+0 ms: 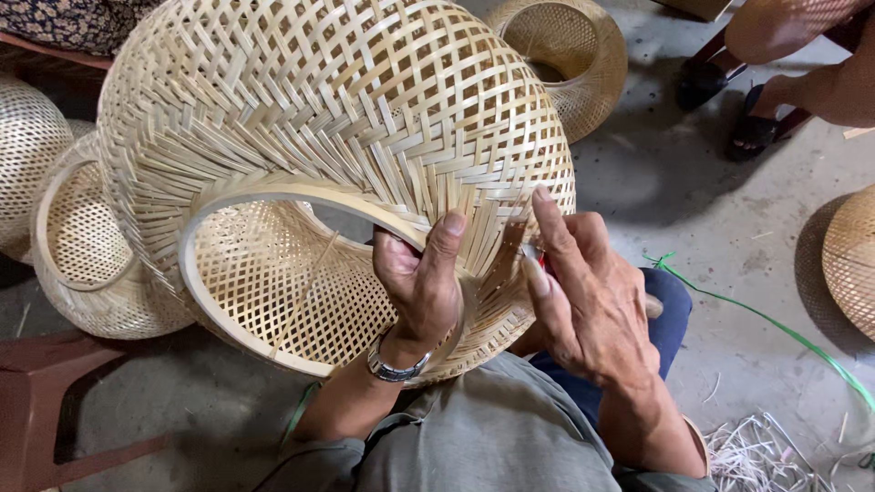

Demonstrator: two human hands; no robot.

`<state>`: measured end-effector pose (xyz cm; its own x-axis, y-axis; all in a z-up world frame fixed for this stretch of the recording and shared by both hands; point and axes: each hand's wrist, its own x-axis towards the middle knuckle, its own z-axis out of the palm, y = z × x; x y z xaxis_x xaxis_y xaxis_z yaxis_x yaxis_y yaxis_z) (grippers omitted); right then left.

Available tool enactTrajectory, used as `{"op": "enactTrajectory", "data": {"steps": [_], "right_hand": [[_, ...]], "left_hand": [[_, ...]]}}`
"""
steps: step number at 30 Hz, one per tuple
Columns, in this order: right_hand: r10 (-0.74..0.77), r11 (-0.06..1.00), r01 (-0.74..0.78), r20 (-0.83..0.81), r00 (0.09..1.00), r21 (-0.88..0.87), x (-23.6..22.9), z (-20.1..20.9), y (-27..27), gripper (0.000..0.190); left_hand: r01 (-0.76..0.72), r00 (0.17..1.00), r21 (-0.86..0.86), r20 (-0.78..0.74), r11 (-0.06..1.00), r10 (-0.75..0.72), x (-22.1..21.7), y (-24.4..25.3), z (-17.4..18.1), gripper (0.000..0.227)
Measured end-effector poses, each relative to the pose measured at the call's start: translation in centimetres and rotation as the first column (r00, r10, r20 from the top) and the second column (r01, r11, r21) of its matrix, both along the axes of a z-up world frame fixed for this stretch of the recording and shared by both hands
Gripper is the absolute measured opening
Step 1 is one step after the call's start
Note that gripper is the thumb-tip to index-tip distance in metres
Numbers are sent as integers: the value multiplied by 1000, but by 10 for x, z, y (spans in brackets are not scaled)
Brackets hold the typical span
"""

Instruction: The person sits on the floor and uses a red-handled tool to trim and adjust the woven bamboo strips on the rim of a large basket. They rotate the basket to access different sections of the rim, ensuring the edges are even and secure.

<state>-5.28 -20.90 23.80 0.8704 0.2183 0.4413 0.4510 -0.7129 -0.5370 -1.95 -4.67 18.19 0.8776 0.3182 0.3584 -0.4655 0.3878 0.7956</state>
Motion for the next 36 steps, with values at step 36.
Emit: {"op": "enactTrajectory", "data": {"steps": [36], "right_hand": [[-68, 993, 98, 335, 940, -73, 20, -36, 11, 57]], "left_hand": [[-97, 993, 104, 83, 990, 89, 7, -20, -17, 34]]}}
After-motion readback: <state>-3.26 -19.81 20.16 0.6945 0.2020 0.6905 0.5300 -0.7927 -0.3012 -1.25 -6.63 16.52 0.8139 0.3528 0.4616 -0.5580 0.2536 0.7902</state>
